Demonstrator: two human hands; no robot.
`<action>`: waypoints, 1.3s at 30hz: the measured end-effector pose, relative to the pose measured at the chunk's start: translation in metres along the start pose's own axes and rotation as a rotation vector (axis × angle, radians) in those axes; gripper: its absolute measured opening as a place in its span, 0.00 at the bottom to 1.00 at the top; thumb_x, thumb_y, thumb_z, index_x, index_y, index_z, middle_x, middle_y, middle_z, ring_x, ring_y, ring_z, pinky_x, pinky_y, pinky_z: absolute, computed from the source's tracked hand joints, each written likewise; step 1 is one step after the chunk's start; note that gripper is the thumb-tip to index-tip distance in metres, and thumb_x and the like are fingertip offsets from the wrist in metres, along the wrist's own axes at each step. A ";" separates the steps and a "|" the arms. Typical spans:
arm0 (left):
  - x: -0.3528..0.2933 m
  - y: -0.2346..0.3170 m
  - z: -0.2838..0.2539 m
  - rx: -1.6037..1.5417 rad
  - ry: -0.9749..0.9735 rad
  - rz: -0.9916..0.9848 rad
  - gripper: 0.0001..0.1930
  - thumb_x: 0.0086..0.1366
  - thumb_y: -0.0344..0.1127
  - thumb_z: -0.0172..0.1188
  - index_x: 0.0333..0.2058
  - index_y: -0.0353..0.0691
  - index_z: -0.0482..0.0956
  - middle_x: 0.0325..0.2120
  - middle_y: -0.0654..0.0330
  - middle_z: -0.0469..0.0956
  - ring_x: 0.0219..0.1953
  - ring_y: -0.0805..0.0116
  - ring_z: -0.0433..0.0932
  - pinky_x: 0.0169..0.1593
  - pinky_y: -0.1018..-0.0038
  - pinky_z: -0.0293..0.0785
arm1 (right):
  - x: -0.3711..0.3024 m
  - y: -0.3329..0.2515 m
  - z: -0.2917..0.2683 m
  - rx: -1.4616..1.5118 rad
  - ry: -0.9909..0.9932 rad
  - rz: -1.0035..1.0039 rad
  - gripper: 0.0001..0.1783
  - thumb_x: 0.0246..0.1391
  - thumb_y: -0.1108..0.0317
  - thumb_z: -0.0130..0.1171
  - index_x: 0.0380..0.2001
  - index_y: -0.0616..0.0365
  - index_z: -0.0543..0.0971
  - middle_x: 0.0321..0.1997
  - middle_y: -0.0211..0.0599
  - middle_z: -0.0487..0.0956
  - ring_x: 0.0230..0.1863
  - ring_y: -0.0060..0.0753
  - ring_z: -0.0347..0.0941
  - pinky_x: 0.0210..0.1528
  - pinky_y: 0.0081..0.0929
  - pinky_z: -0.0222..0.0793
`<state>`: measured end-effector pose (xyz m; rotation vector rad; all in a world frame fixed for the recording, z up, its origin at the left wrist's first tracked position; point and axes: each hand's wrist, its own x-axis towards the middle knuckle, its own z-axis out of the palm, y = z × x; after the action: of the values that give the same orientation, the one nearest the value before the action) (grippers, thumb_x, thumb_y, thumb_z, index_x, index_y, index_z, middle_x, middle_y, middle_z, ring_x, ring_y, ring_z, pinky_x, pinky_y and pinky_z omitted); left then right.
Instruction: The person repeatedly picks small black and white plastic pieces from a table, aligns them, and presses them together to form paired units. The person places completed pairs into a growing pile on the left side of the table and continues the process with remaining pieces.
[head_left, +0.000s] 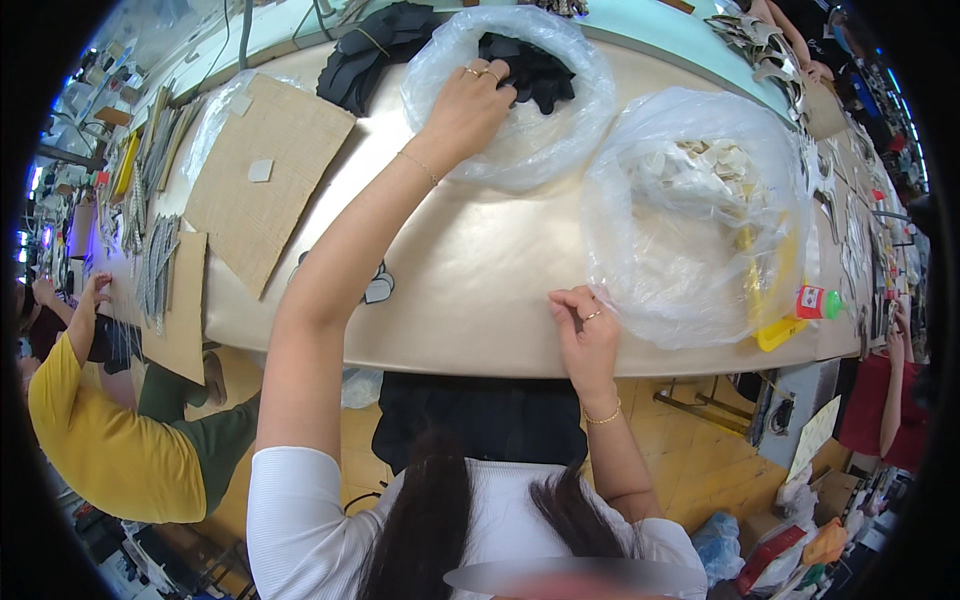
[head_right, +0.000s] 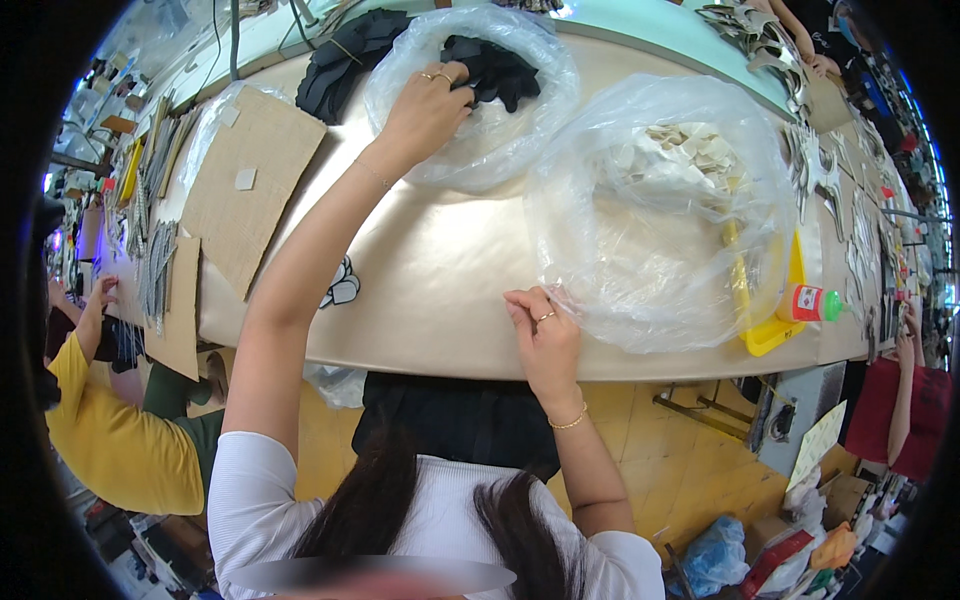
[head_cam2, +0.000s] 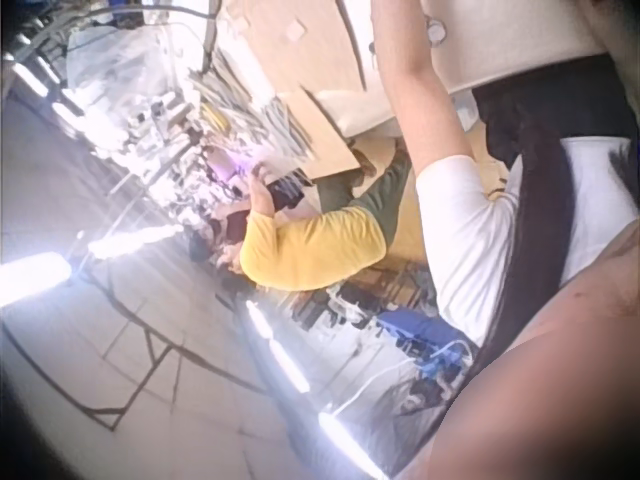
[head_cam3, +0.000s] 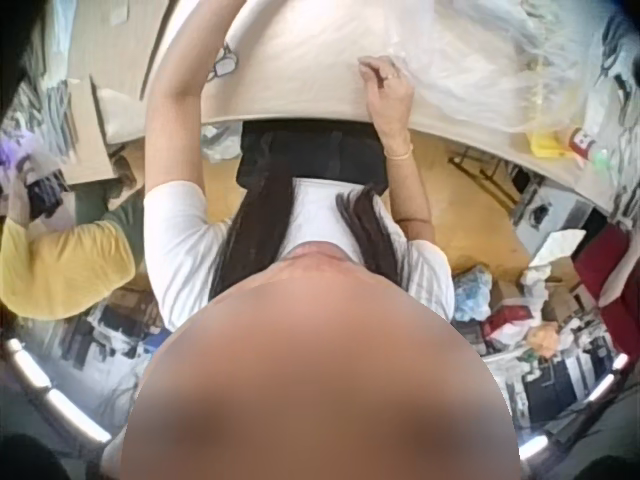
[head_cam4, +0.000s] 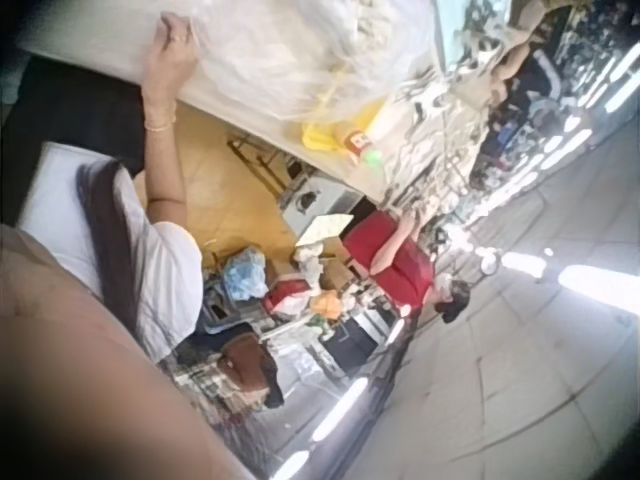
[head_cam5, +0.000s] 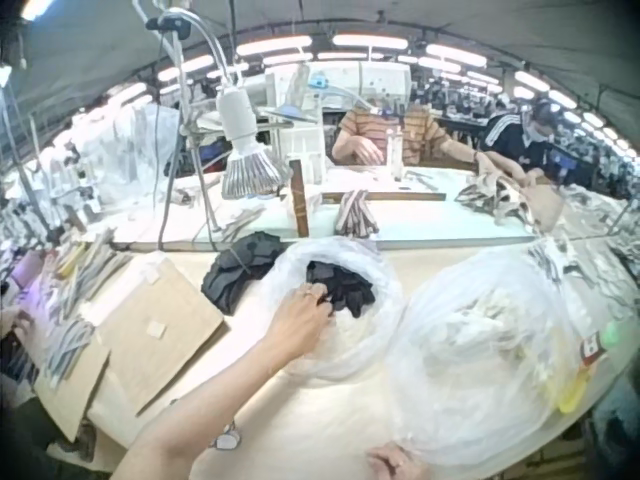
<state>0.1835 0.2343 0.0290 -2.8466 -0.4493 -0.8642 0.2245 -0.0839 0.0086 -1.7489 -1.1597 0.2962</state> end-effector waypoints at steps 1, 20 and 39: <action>0.002 0.000 0.001 -0.028 -0.027 0.022 0.12 0.62 0.36 0.66 0.42 0.40 0.82 0.43 0.58 0.79 0.44 0.53 0.77 0.52 0.61 0.71 | 0.000 0.000 0.000 0.010 0.007 -0.006 0.05 0.55 0.80 0.64 0.36 0.62 0.81 0.26 0.36 0.76 0.25 0.32 0.69 0.29 0.27 0.65; -0.172 0.143 -0.107 -0.413 -0.223 -0.039 0.08 0.55 0.27 0.67 0.33 0.38 0.78 0.50 0.56 0.79 0.56 0.57 0.77 0.58 0.57 0.70 | -0.008 0.005 -0.004 0.348 0.018 0.201 0.07 0.62 0.79 0.61 0.43 0.64 0.81 0.42 0.32 0.78 0.38 0.20 0.72 0.42 0.17 0.68; -0.185 0.145 -0.113 -0.466 -0.123 -0.060 0.13 0.57 0.33 0.69 0.42 0.44 0.83 0.62 0.54 0.72 0.59 0.55 0.73 0.58 0.56 0.69 | -0.017 -0.010 0.002 0.562 0.051 0.391 0.10 0.61 0.80 0.63 0.45 0.63 0.84 0.41 0.32 0.78 0.38 0.20 0.76 0.42 0.18 0.72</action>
<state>0.0243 0.0280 0.0124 -3.3417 -0.3919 -0.9096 0.2089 -0.0956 0.0110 -1.4501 -0.6042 0.7326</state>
